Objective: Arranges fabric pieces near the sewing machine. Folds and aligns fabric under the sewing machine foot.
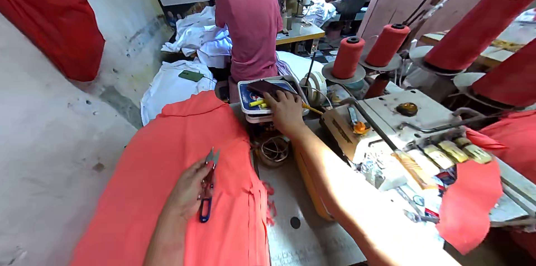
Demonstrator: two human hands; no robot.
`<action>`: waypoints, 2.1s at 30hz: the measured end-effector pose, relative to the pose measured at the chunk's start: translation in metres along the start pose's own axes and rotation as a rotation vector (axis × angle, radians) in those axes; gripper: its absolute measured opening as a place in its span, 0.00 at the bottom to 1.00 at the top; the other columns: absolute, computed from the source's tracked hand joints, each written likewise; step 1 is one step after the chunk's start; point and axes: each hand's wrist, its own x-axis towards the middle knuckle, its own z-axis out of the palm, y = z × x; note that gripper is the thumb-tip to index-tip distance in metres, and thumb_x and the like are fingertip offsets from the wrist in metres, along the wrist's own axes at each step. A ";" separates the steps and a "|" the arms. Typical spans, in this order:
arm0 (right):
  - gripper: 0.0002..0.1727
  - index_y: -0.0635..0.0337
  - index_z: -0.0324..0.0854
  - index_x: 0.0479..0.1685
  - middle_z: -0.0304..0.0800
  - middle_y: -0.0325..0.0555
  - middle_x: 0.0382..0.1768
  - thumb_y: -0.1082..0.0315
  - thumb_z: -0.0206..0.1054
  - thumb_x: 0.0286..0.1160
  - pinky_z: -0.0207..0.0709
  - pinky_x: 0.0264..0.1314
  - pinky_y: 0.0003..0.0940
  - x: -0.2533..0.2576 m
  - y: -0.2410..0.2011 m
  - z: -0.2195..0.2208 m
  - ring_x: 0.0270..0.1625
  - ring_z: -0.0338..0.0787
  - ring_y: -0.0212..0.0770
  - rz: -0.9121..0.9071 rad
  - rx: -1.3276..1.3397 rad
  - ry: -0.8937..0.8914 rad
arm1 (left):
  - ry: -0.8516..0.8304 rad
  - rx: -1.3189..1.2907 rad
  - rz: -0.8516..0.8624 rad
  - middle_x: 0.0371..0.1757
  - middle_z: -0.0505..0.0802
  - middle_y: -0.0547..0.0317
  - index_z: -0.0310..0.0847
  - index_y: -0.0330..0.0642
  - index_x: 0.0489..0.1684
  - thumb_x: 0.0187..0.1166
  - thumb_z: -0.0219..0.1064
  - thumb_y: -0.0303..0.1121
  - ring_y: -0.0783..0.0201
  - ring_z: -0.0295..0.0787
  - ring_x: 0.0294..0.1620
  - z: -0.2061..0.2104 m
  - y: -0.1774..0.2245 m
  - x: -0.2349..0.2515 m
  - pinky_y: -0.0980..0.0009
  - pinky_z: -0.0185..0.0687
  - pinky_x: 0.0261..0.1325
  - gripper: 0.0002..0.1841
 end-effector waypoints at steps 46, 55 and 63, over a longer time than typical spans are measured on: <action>0.29 0.45 0.90 0.65 0.81 0.64 0.73 0.85 0.69 0.66 0.48 0.79 0.83 0.003 0.004 0.016 0.82 0.71 0.72 -0.012 0.009 0.205 | -0.098 0.075 0.499 0.59 0.88 0.39 0.74 0.27 0.72 0.93 0.46 0.29 0.60 0.88 0.55 0.102 0.070 0.182 0.59 0.82 0.63 0.19; 0.24 0.51 0.87 0.69 0.78 0.63 0.76 0.72 0.76 0.70 0.51 0.80 0.79 0.004 0.012 -0.003 0.83 0.69 0.69 0.035 -0.011 -0.001 | -0.029 0.514 0.357 0.62 0.86 0.26 0.81 0.24 0.63 0.94 0.47 0.33 0.36 0.82 0.68 0.104 0.082 0.179 0.38 0.69 0.73 0.21; 0.30 0.51 0.85 0.71 0.75 0.63 0.78 0.49 0.78 0.70 0.48 0.82 0.79 0.002 0.017 -0.012 0.85 0.66 0.68 0.037 0.016 -0.091 | -0.074 0.575 0.334 0.62 0.86 0.25 0.80 0.22 0.63 0.94 0.45 0.32 0.35 0.82 0.67 0.103 0.086 0.175 0.39 0.69 0.72 0.21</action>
